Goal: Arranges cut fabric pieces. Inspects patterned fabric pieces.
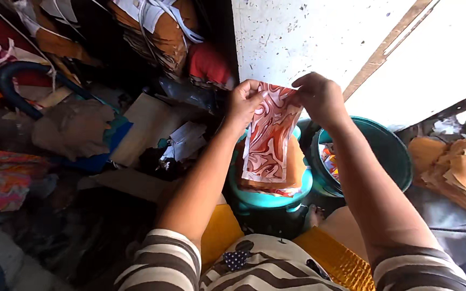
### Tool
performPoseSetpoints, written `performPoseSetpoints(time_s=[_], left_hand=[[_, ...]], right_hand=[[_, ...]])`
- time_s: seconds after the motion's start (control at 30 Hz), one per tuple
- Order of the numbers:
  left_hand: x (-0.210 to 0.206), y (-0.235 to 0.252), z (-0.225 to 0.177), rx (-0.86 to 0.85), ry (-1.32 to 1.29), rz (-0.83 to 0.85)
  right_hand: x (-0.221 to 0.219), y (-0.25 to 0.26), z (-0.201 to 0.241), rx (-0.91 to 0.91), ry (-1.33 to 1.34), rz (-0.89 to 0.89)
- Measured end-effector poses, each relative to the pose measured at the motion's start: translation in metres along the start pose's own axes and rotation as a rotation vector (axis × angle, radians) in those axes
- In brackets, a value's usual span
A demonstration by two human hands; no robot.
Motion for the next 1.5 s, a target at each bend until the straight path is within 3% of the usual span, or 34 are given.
performPoseSetpoints(time_s=[0.17,0.3,0.47,0.67,0.8,0.93,1.03,1.17,1.33,1.5], left_hand=[[0.008,-0.026,0.021,0.094,0.1,0.104],[0.018,-0.082,0.04,0.132,0.489,0.33],[0.022,-0.121,0.068,0.242,0.708,0.46],[0.023,-0.127,0.066,0.241,0.805,0.474],[0.023,-0.133,0.068,0.312,0.902,0.564],[0.032,-0.121,0.055,0.292,0.921,0.524],[0.032,-0.092,0.047,0.149,0.935,0.4],[0.005,-0.053,0.062,0.033,1.002,0.33],[-0.033,-0.043,0.084,0.078,1.053,0.395],[-0.034,-0.046,0.088,0.153,1.094,0.347]], right_hand=[[-0.012,-0.017,-0.007,0.073,-0.045,0.01],[-0.04,-0.068,-0.008,0.188,-0.08,0.147],[-0.087,-0.11,-0.041,0.082,-0.106,0.355],[-0.096,-0.123,-0.047,0.043,-0.112,0.412],[-0.1,-0.13,-0.051,0.047,-0.084,0.557],[-0.054,-0.111,-0.058,0.044,-0.047,0.513],[-0.004,-0.088,-0.101,-0.075,-0.07,0.397],[0.036,-0.074,-0.193,-0.335,-0.216,0.248],[0.019,-0.127,-0.306,-0.657,-0.435,0.435],[-0.012,-0.16,-0.338,-0.717,-0.493,0.565]])
Point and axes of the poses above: each hand's wrist, its own y-axis towards the middle knuckle, its own x-axis out of the back of the hand, z = x × y, the point moved 9 cm from there along y, towards the middle knuckle, and after that the axes turned 3 degrees about y, right-handed, at the moved point
